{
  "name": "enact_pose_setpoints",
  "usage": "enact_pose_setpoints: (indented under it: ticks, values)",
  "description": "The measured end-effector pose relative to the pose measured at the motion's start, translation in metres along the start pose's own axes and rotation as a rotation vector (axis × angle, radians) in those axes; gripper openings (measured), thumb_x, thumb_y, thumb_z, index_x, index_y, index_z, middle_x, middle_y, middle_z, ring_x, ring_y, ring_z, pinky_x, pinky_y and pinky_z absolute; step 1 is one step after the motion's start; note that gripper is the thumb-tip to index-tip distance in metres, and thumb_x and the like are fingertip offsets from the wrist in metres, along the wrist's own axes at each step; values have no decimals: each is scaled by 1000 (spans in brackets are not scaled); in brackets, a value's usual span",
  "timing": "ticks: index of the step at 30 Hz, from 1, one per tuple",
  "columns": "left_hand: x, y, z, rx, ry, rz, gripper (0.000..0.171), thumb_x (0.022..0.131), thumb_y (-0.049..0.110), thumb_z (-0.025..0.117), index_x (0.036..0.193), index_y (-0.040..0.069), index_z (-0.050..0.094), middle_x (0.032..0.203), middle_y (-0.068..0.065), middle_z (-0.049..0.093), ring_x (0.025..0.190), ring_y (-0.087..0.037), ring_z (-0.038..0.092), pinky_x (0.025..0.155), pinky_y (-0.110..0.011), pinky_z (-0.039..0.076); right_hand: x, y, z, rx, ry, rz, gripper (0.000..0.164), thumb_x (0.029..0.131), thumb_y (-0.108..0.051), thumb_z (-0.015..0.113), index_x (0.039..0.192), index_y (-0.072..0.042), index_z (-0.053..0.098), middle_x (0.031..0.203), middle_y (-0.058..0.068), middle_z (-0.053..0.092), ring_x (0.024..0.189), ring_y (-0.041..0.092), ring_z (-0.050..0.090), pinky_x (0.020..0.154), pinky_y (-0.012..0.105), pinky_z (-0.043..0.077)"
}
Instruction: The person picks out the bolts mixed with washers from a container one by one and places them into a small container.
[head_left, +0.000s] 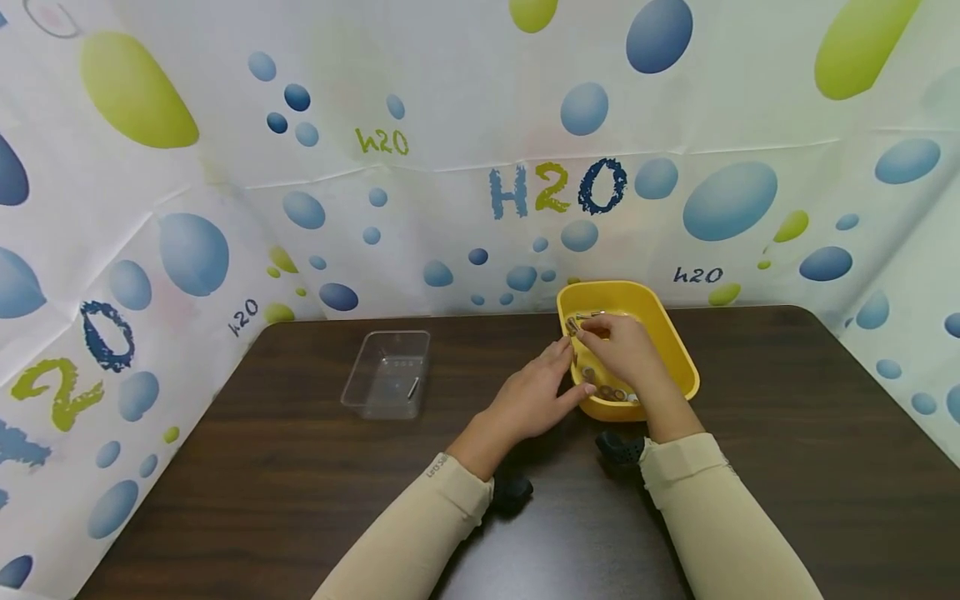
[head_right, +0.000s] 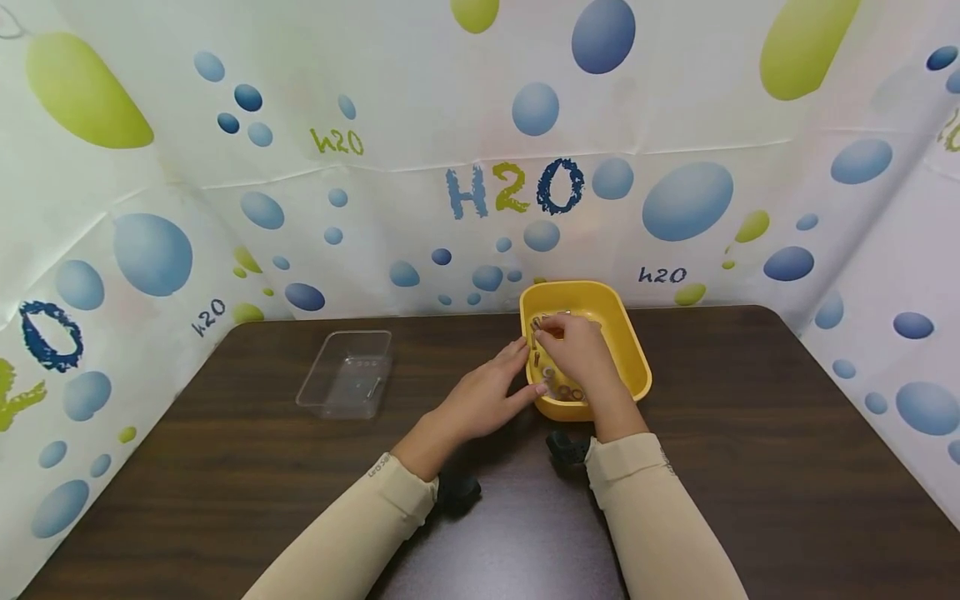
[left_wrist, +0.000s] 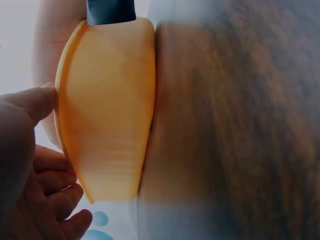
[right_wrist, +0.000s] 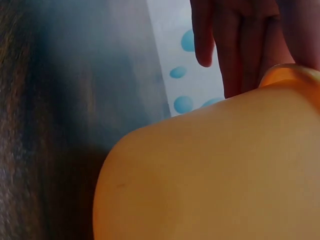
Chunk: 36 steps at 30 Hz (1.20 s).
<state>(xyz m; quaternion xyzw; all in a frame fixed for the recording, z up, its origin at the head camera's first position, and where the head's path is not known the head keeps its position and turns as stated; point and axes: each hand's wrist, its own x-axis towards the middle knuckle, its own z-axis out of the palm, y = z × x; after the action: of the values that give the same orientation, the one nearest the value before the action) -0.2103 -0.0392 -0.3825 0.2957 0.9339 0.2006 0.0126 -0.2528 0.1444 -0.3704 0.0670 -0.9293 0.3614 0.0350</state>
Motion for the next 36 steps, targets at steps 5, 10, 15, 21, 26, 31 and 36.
enact_pose_setpoints:
  ticks: [5,10,15,21,26,31,36]
  values:
    - [0,0,0,-2,-3,-9,78,99,59,40,157,10,22,165,-6,17,151,-18,21,118,-41,30,3,1,-1,-63,-97,18,40,99,-26,59,131,-2,62,132,20,62,125,39,55,108,54,41]
    - [1,2,0,-13,-13,-15,78,99,59,41,157,10,22,165,-5,16,151,-19,21,118,-42,31,3,3,-1,-118,-236,32,46,98,-27,60,137,-4,57,139,20,56,128,39,52,109,58,38]
    - [2,3,-1,-18,-26,-16,78,99,59,41,157,10,23,166,-4,15,151,-19,20,118,-41,30,3,5,2,-133,-341,13,44,95,-20,61,137,-8,58,116,19,68,86,30,66,81,44,56]
    - [3,4,-1,-16,-32,-27,77,99,59,41,158,12,21,166,-3,14,151,-17,19,119,-40,29,4,6,5,-142,-378,2,41,94,-12,63,134,-9,62,110,12,70,76,22,64,72,33,54]
    - [4,4,-2,-10,-37,-33,77,99,59,40,158,13,20,166,-4,14,151,-17,18,119,-40,28,6,4,6,-211,-350,-51,35,92,-10,66,127,-7,67,118,13,70,91,25,64,87,41,54]
    - [4,4,-3,-12,-48,-41,77,99,59,41,158,13,19,166,-2,13,151,-16,17,119,-39,28,8,1,7,-238,-345,-63,27,91,-7,65,117,-3,71,102,11,72,78,22,64,73,34,54]
    - [5,4,-3,-9,-43,-33,77,100,58,41,158,13,19,166,-3,13,151,-15,17,119,-38,28,11,0,8,-267,-342,-81,23,89,-4,65,111,-1,73,100,11,73,75,20,62,71,33,53]
